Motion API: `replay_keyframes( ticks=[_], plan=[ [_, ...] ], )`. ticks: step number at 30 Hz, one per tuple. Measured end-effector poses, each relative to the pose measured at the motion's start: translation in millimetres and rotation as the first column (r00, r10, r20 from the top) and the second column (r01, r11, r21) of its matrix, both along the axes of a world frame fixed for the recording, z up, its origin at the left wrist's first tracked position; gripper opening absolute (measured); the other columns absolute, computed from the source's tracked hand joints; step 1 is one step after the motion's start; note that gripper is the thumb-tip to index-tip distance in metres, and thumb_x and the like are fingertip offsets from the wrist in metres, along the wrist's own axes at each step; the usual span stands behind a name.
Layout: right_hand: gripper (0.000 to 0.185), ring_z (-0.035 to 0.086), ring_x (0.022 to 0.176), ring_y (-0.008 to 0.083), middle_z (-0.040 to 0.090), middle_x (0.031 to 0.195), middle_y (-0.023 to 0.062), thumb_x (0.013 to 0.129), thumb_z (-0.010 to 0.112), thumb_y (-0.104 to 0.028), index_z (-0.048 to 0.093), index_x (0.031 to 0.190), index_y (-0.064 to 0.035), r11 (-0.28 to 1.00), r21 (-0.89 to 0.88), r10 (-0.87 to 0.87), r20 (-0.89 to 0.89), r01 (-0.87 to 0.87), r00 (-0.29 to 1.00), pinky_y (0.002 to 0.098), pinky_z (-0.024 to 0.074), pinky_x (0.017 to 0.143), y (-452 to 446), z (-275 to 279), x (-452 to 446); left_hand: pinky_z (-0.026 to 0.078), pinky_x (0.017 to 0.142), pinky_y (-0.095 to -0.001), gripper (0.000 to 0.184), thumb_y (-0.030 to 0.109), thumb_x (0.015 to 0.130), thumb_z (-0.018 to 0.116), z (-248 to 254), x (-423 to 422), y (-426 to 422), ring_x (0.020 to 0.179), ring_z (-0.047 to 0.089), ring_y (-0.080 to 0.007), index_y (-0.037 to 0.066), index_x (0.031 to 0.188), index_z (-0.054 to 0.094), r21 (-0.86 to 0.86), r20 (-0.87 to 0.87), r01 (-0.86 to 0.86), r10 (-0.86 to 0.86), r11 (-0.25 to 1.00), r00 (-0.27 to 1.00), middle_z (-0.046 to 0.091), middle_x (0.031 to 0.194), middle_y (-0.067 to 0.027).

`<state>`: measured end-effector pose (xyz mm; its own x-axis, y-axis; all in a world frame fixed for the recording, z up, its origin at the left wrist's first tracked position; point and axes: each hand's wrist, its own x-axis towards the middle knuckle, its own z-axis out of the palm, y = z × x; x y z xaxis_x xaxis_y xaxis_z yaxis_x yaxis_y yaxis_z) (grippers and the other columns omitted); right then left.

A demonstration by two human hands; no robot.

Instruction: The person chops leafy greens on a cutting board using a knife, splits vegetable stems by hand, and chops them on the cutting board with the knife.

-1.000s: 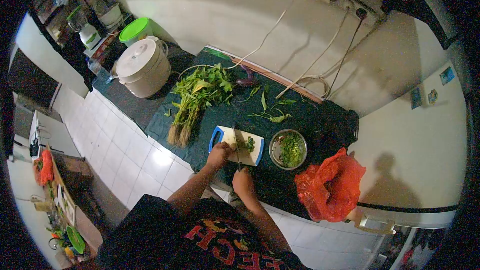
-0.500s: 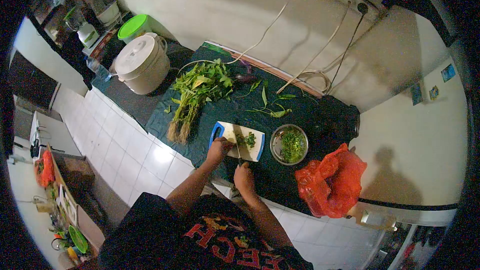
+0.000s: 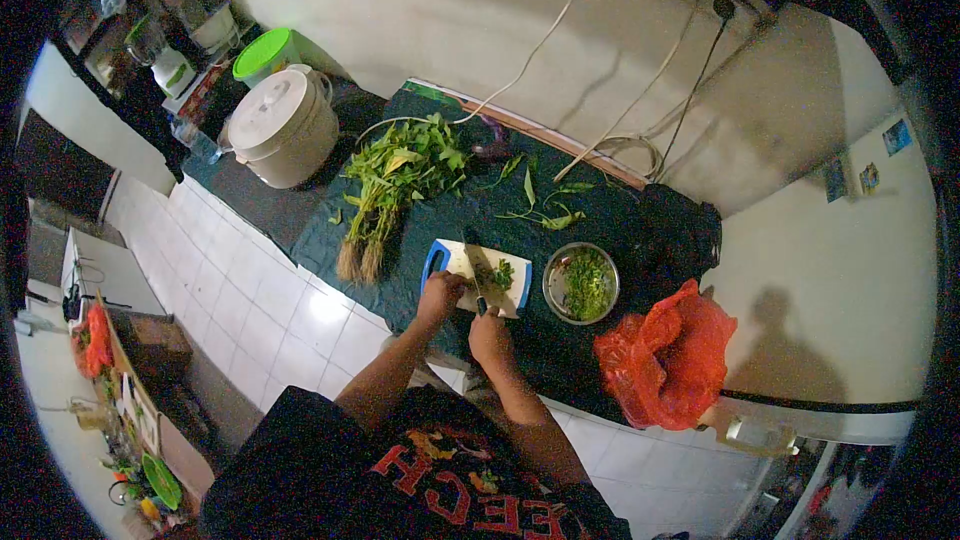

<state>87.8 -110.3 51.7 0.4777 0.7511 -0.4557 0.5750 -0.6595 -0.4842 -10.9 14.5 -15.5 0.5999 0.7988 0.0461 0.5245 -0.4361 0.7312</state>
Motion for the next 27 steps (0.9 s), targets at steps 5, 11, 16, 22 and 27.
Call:
replay_keyframes(
  ticks=[5, 11, 16, 22, 27],
  plan=[
    [0.04, 0.068, 0.077, 0.0442, 0.067, 0.085, 0.0278, 0.102, 0.047, -0.027, 0.048, 0.116, 0.01, 1.0, 0.017, -0.023, 0.108, 0.021, 0.994, 0.0495, 0.0557, 0.067, -28, -33, -19, 0.049, 0.085, -0.0449, 0.017, 0.009, 0.079, 0.068, 2, -1, -2, 0.094, 0.06, -0.0353, 0.005, 0.095, 0.073, -0.055, 0.012, -0.039, 0.04, 0.998, 0.999, 0.067, 0.093, -0.0133],
    [0.037, 0.068, 0.077, 0.0442, 0.067, 0.084, 0.0274, 0.101, 0.049, -0.028, 0.048, 0.11, 0.0082, 1.0, 0.013, -0.004, 0.028, 0.004, 1.0, 0.05, 0.0556, 0.067, 2, -1, -3, 0.05, 0.084, -0.0428, 0.015, 0.011, 0.081, 0.067, -9, -5, -2, 0.097, 0.058, -0.0346, 0.005, 0.094, 0.072, 0.155, -0.088, 0.058, -0.044, 0.986, 0.995, 0.065, 0.097, -0.0109],
    [0.038, 0.068, 0.074, 0.0431, 0.068, 0.085, 0.0253, 0.102, 0.046, -0.026, 0.048, 0.112, 0.0097, 1.0, 0.004, -0.006, 0.049, 0.006, 0.999, 0.0493, 0.0555, 0.064, -24, -19, -15, 0.05, 0.084, -0.0424, 0.014, 0.011, 0.082, 0.065, 0, -13, -6, 0.096, 0.058, -0.0339, 0.005, 0.093, 0.072, 0.222, -0.11, 0.159, -0.137, 0.962, 0.984, 0.064, 0.097, -0.0109],
    [0.04, 0.068, 0.077, 0.044, 0.067, 0.088, 0.0286, 0.102, 0.046, -0.026, 0.048, 0.116, 0.0109, 0.999, 0.054, 0.001, 0.01, -0.001, 1.0, 0.0505, 0.0555, 0.066, -1, -14, -1, 0.051, 0.083, -0.0422, 0.017, 0.012, 0.079, 0.068, -6, -9, -3, 0.09, 0.061, -0.0348, 0.004, 0.093, 0.075, 0.111, -0.06, 0.055, -0.048, 0.992, 0.997, 0.067, 0.092, -0.0134],
    [0.038, 0.067, 0.078, 0.0455, 0.067, 0.09, 0.0294, 0.102, 0.047, -0.026, 0.049, 0.113, 0.0105, 1.0, -0.003, -0.014, 0.009, 0.014, 1.0, 0.052, 0.0553, 0.067, -25, -20, -16, 0.053, 0.075, -0.0453, 0.022, 0.014, 0.075, 0.07, -1, 0, 3, 0.08, 0.065, -0.0371, 0.003, 0.093, 0.076, -0.092, -0.156, -0.082, 0.067, 0.992, 0.985, 0.069, 0.084, -0.0175]
  ],
)
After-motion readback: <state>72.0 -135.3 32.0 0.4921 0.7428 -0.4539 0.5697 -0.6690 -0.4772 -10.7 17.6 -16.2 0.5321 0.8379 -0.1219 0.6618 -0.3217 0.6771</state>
